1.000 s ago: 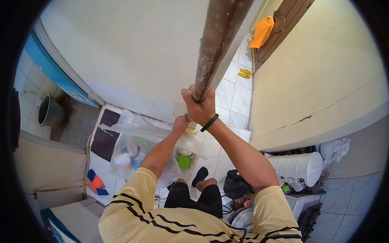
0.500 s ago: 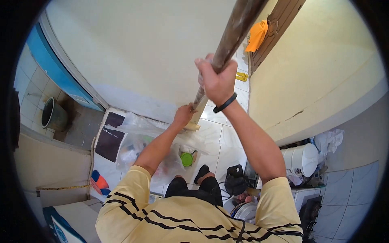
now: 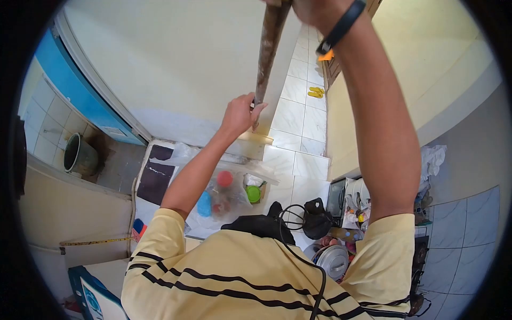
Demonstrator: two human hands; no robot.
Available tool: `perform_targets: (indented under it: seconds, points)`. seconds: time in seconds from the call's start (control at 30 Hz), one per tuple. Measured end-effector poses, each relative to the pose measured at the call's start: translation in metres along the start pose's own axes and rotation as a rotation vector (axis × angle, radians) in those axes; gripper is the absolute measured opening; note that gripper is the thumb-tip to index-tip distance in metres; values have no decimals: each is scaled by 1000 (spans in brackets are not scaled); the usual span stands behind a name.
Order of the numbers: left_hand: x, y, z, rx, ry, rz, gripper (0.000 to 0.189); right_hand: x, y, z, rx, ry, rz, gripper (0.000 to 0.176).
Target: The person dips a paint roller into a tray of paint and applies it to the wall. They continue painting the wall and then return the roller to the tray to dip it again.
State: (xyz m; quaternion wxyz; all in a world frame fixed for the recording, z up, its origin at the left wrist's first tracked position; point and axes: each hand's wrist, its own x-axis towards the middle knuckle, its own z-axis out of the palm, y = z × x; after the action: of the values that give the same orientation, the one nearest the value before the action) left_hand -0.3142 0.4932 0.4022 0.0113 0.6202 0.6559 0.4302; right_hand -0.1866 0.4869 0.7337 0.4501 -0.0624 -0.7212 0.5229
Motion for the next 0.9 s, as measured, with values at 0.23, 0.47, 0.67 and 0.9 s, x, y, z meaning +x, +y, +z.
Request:
perform_targets:
  seconds: [0.23,0.47,0.67,0.9]
  points:
    - [-8,35,-27,-20,-102,-3,38,1,-27,2,22,-26,29,41]
    - [-21,16,27,-66,-80,65,36,-17,-33,-13,-89,30,-94,33]
    - [-5,32,47,-154,-128,44,36,-22,-56,-20,-103,129,-242,34]
    - [10,58,40,-157,-160,51,38,-29,-36,-19,-258,302,-414,35]
